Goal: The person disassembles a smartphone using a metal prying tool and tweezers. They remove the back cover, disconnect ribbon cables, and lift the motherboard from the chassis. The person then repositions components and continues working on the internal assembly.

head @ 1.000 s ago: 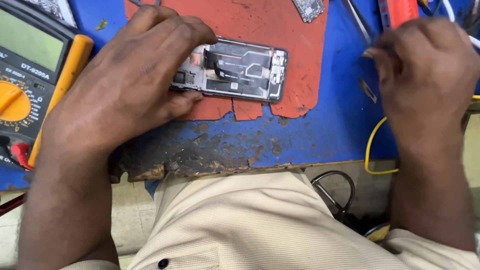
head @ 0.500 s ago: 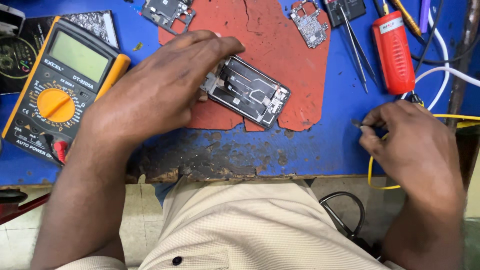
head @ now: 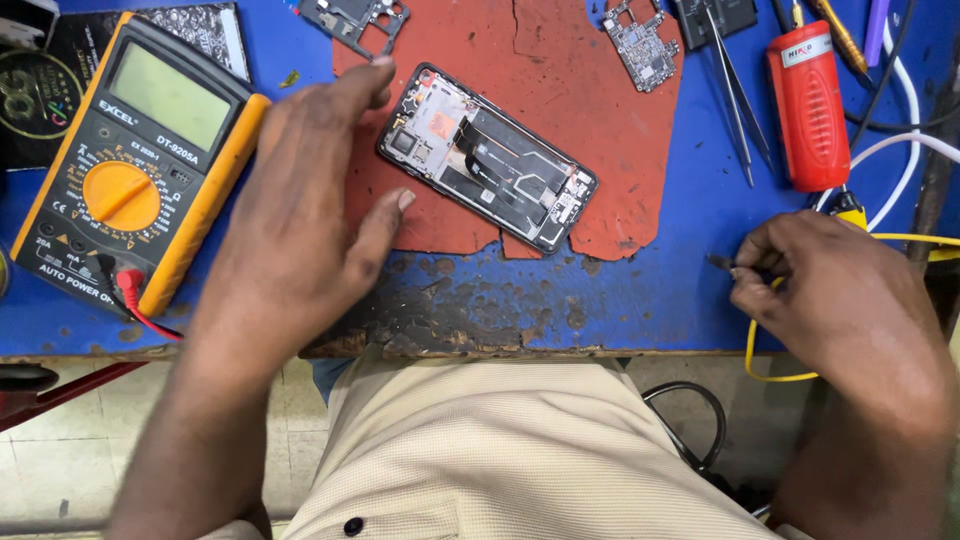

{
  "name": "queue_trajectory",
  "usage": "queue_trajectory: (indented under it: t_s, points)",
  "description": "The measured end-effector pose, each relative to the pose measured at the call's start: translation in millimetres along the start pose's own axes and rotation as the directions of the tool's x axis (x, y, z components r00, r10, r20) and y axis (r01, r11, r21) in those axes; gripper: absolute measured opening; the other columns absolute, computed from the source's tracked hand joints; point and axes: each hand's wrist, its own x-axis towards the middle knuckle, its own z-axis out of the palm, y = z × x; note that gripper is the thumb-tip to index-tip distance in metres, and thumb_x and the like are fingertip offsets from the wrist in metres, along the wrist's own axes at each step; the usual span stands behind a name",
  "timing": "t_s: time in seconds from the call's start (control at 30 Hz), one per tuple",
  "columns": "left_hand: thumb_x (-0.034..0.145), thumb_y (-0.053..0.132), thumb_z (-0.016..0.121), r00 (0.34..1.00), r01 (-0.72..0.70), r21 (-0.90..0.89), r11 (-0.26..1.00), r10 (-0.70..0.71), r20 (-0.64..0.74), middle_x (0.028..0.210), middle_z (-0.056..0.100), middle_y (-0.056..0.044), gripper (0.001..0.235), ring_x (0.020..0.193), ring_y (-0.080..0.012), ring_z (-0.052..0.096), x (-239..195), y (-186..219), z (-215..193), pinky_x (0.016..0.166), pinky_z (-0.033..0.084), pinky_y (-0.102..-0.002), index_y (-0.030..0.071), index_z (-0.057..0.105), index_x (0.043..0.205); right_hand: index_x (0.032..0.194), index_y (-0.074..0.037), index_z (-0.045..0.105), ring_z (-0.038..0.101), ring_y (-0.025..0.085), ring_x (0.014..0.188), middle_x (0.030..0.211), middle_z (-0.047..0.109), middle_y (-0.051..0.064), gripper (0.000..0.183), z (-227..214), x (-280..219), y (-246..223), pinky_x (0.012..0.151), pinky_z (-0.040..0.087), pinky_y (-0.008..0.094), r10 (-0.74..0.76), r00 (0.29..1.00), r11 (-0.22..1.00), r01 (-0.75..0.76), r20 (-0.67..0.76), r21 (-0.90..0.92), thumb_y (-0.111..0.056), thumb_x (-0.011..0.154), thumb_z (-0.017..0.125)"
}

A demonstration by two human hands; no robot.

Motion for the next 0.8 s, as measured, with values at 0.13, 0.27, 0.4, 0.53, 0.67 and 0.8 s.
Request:
queue_trajectory:
  t_s: [0.13, 0.27, 0.4, 0.53, 0.67, 0.8]
  points:
    - [0.094, -0.001, 0.077, 0.996, 0.06, -0.024, 0.998, -0.061, -0.06, 0.144, 0.055, -0.018, 0.07, 0.137, -0.0372, 0.054, -14, -2, 11, 0.121, 0.044, -0.043, 0.0, 0.039, 0.152, 0.092, -0.009, 0.072, 0.069, 0.028, 0.082, 0.089, 0.071, 0.007, 0.027, 0, -3, -7, 0.071, 0.054, 0.041, -0.005, 0.999, 1.0, 0.007, -0.054, 0.03, -0.021, 0.072, 0.085]
    - [0.093, 0.001, 0.078, 0.991, 0.08, 0.011, 0.997, -0.078, -0.107, 0.149, 0.053, -0.02, 0.073, 0.137, -0.0397, 0.052, -20, -5, 18, 0.12, 0.044, -0.045, 0.0, 0.038, 0.155, 0.106, -0.008, 0.07, 0.068, 0.024, 0.079, 0.086, 0.072, 0.008, 0.032, 2, -9, -13, 0.071, 0.056, 0.037, 0.071, 0.996, 0.964, -0.056, -0.047, 0.259, -0.011, 0.077, 0.083]
    - [0.095, 0.002, 0.077, 0.992, 0.072, 0.035, 0.997, -0.068, -0.11, 0.152, 0.051, -0.021, 0.075, 0.141, -0.0416, 0.048, -21, -5, 25, 0.121, 0.043, -0.046, -0.002, 0.035, 0.157, 0.107, -0.003, 0.071, 0.071, 0.019, 0.084, 0.1, 0.073, 0.011, 0.017, 6, -6, -26, 0.074, 0.055, 0.031, -0.175, 0.871, 0.882, 0.346, -0.459, 0.319, -0.003, 0.091, 0.078]
    - [0.093, 0.0, 0.075, 0.989, 0.104, -0.005, 0.995, -0.104, -0.104, 0.152, 0.051, -0.021, 0.076, 0.141, -0.0406, 0.049, -18, 4, 31, 0.121, 0.043, -0.046, -0.002, 0.034, 0.157, 0.102, 0.0, 0.065, 0.074, 0.022, 0.1, 0.113, 0.074, 0.015, 0.01, 15, 5, -54, 0.092, 0.058, 0.033, -0.277, 0.792, 0.592, 0.587, -0.544, 0.553, 0.0, 0.094, 0.07]
    - [0.092, -0.003, 0.073, 0.982, 0.148, -0.057, 0.987, -0.154, -0.11, 0.153, 0.05, -0.021, 0.076, 0.141, -0.0395, 0.05, -15, 12, 32, 0.121, 0.043, -0.045, -0.002, 0.033, 0.156, 0.1, 0.003, 0.063, 0.077, 0.026, 0.11, 0.109, 0.076, 0.017, 0.008, 19, 10, -81, 0.091, 0.061, 0.032, -0.302, 0.804, 0.532, 0.588, -0.512, 0.609, 0.001, 0.094, 0.068]
    - [0.093, -0.011, 0.066, 0.965, 0.163, -0.305, 0.938, -0.216, -0.149, 0.157, 0.045, -0.021, 0.075, 0.15, -0.0346, 0.051, -9, 18, 34, 0.128, 0.041, -0.045, 0.001, 0.028, 0.157, 0.095, 0.002, 0.06, 0.077, 0.027, 0.114, 0.102, 0.077, 0.016, 0.007, 16, 7, -86, 0.088, 0.061, 0.032, -0.26, 0.83, 0.536, 0.549, -0.493, 0.641, 0.001, 0.096, 0.066]
